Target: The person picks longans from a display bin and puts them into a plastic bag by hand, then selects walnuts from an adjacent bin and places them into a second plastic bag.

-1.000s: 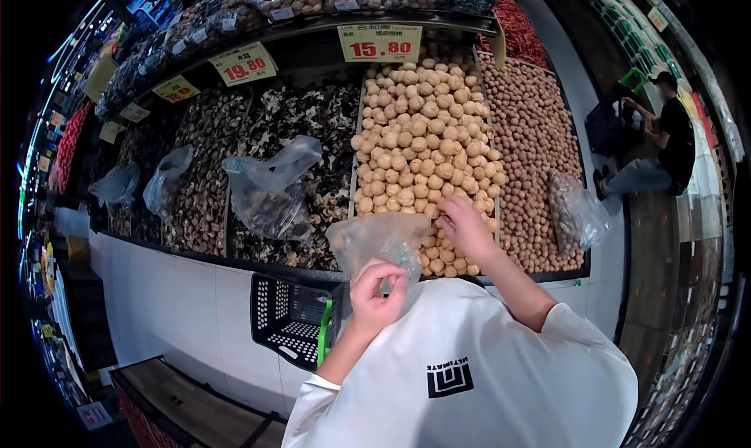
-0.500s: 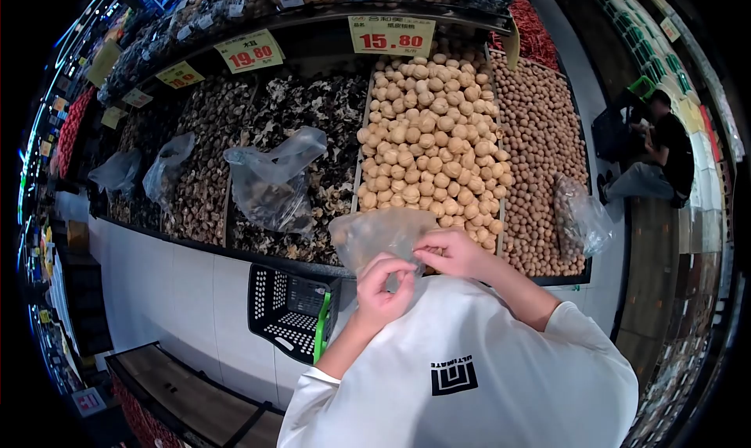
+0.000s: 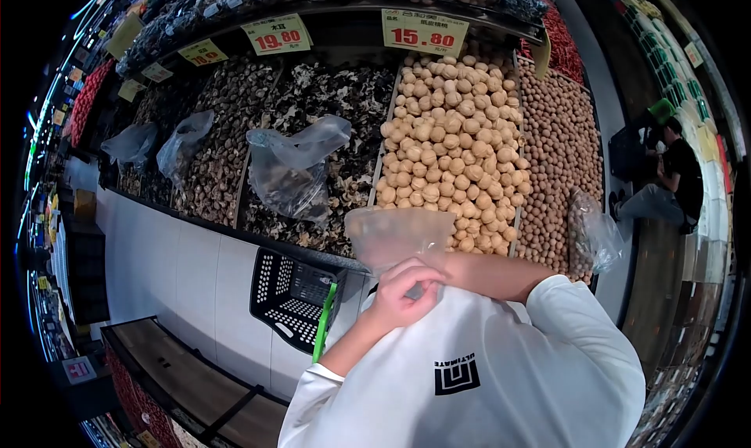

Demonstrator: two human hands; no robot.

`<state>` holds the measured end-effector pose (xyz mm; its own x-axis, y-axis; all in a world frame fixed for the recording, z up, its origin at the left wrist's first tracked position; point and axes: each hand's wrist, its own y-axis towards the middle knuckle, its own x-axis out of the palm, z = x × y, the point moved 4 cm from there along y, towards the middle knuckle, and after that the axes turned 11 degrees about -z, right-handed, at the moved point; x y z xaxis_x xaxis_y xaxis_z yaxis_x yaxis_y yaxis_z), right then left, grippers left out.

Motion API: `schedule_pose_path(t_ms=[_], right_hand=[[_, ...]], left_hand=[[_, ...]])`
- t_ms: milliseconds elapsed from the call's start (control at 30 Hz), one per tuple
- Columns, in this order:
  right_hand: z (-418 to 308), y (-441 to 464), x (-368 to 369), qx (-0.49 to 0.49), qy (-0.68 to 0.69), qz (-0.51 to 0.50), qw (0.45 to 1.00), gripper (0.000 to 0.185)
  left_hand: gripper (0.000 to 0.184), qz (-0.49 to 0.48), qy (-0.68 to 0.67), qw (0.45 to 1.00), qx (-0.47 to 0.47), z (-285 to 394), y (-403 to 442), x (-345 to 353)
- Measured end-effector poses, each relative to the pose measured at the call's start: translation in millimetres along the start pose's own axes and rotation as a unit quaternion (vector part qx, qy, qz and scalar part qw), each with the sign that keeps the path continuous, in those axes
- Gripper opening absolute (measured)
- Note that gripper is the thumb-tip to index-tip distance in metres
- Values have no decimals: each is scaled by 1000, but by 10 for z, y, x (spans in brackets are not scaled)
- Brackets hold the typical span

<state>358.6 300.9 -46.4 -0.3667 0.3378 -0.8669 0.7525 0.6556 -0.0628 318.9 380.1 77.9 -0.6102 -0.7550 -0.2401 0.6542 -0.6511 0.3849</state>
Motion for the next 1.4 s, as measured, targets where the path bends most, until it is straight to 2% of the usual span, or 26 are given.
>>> schedule_pose_path(t_ms=[267,467,500,533,567,600,667,733,767,833,933,967,1000,1067,1100,1133,1200,1267,1400], right_hand=[[12,-5,148,22,-54,6,998,33],[51,16,203,36,-19,-2,999,33],[83,-3,211,40,30,-5,999,33],[174,-32,321,46,160,-3,986,33],[286,-105,473,64,345,-4,936,33],[409,-246,665,92,496,-14,863,33],[-9,-838,-626,96,380,27,919,33],[130,-1257,-620,152,478,131,855,31],[171,-1426,-599,153,478,131,855,31],[348,-1775,-551,250,482,239,805,29],[525,-1984,-375,308,433,238,813,32],[490,-1958,-383,323,379,242,833,32],[456,-1903,-367,323,380,245,831,32],[333,-1712,-367,271,228,200,913,31],[329,-1614,-305,226,191,192,936,29],[366,-1540,-243,226,193,193,935,29],[359,-1380,-166,167,80,161,970,29],[391,-1361,-81,172,71,145,972,32],[391,-1402,-42,152,78,214,962,32]], left_hand=[[18,13,15,1000,17,-41,-37,-4],[17,27,9,1000,6,-48,-86,-6],[17,36,9,999,0,-50,-100,-21],[17,47,9,999,-6,-54,-113,-35],[17,47,8,999,-6,-53,-115,-41],[16,56,-1,998,-8,-53,-118,-55],[16,66,-10,998,-12,-61,-147,-74],[17,86,-28,996,-11,-95,-175,-94],[17,85,-29,996,-12,-115,-185,-96],[19,93,-42,995,-6,-148,-203,-102],[17,130,-62,989,-30,-165,-210,-92],[17,126,-62,990,-29,-168,-207,-86],[17,129,-63,989,-28,-173,-214,-92],[18,131,-61,989,-28,-182,-232,-88],[18,132,-64,989,-32,-189,-243,-81],[18,134,-68,988,-36,-189,-250,-77],[18,120,-48,991,-33,-162,-249,-75],[19,109,-26,993,-31,-130,-253,-52],[19,133,-28,990,-37,-102,-287,2]])
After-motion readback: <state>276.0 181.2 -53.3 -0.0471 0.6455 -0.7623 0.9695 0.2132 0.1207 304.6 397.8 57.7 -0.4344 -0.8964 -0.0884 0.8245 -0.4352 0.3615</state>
